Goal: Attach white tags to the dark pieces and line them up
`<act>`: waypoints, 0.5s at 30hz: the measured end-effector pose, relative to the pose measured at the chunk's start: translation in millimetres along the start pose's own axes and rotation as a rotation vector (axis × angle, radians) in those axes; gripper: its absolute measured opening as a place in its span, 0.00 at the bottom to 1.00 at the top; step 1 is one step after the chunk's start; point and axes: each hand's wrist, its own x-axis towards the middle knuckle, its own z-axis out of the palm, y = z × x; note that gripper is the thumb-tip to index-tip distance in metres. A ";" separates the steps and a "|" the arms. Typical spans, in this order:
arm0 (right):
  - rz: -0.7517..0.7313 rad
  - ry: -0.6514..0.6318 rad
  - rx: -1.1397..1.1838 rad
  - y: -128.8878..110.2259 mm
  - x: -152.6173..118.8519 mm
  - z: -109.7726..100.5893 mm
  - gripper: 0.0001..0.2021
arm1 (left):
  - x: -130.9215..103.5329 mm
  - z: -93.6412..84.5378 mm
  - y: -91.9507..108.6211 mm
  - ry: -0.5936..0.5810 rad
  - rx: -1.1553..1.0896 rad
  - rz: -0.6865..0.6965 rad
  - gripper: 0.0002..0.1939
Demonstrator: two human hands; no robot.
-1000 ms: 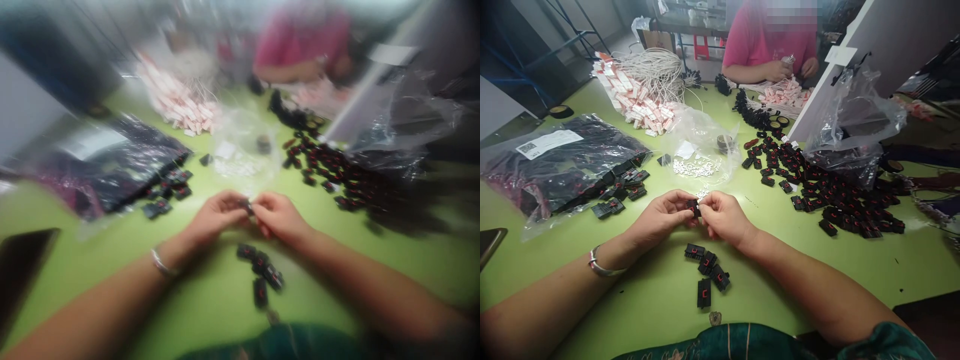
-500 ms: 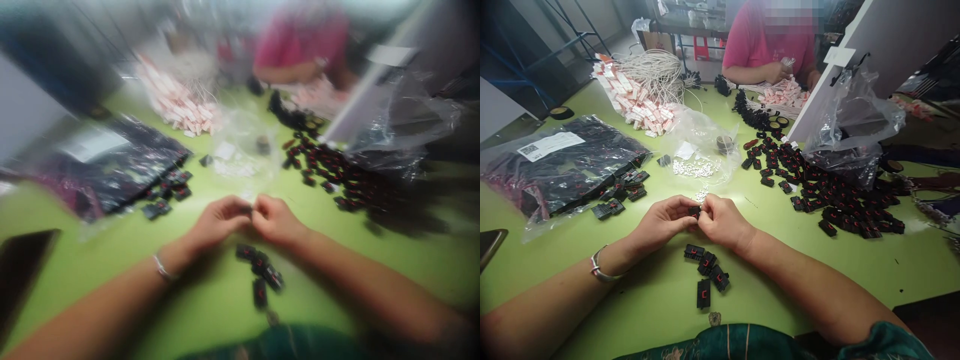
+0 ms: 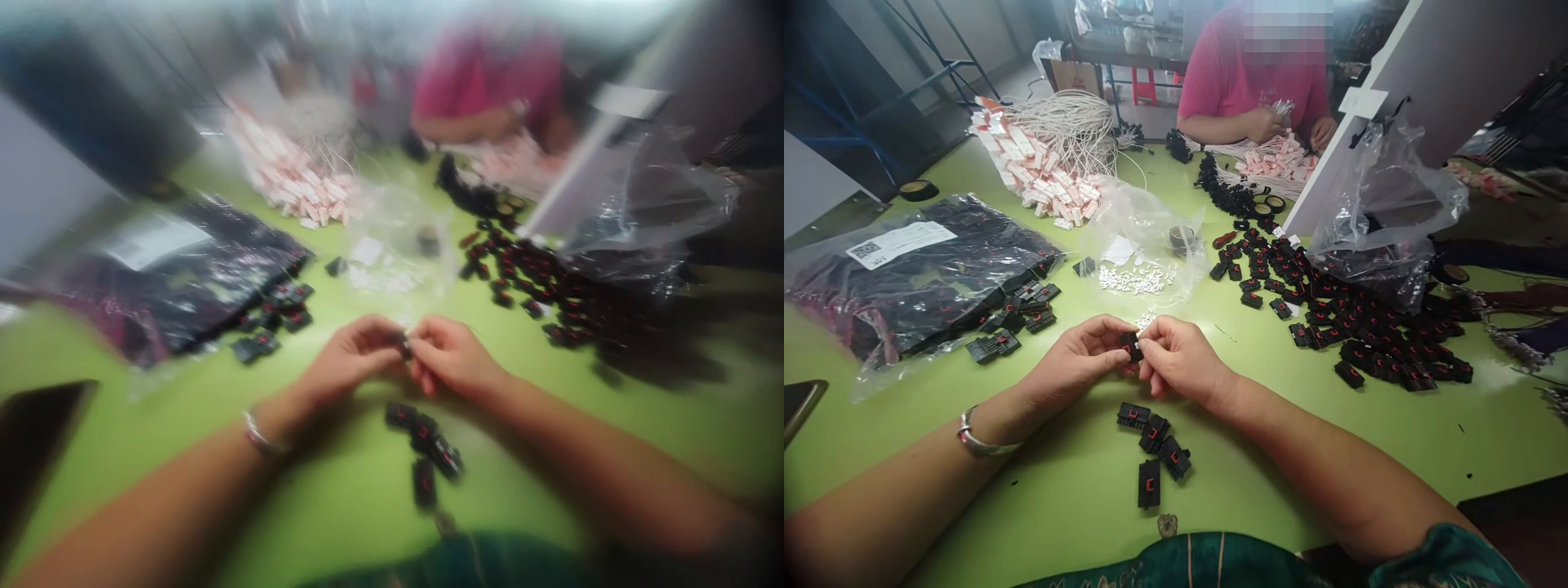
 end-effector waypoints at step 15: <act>0.008 0.033 -0.099 2.7 5.2 -2.5 0.03 | -1.7 6.2 -0.7 0.071 0.133 0.097 0.13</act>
